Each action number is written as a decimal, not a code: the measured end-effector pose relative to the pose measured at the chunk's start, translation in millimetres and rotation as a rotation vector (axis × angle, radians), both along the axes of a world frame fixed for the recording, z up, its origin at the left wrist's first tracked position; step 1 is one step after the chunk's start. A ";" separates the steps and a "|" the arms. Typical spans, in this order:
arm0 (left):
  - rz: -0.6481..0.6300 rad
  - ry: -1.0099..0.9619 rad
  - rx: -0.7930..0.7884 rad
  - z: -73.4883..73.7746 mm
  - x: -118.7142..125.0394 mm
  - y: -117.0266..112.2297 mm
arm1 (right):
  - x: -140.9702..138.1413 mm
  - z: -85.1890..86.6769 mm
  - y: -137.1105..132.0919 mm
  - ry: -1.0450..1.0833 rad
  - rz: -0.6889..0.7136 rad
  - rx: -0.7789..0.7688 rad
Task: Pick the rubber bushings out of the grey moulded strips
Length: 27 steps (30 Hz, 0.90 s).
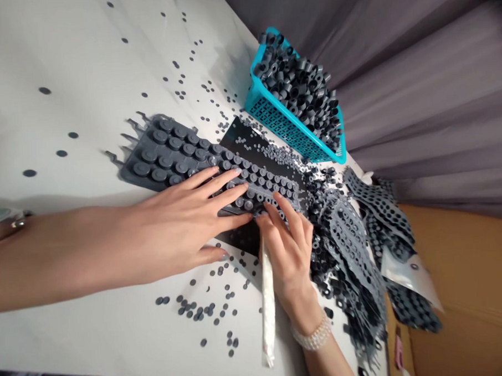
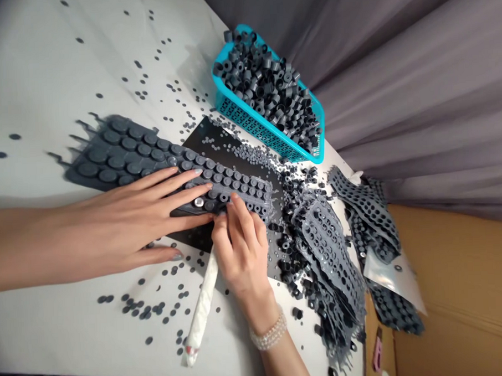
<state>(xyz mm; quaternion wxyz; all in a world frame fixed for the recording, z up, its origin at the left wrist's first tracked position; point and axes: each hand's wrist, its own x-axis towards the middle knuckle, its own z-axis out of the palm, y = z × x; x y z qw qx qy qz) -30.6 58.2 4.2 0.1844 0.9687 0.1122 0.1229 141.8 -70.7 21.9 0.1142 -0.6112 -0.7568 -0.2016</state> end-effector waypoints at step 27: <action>0.025 -0.499 -0.085 42.3 2.3 -7.4 | -32.6 51.6 -14.3 1.193 -0.281 -0.077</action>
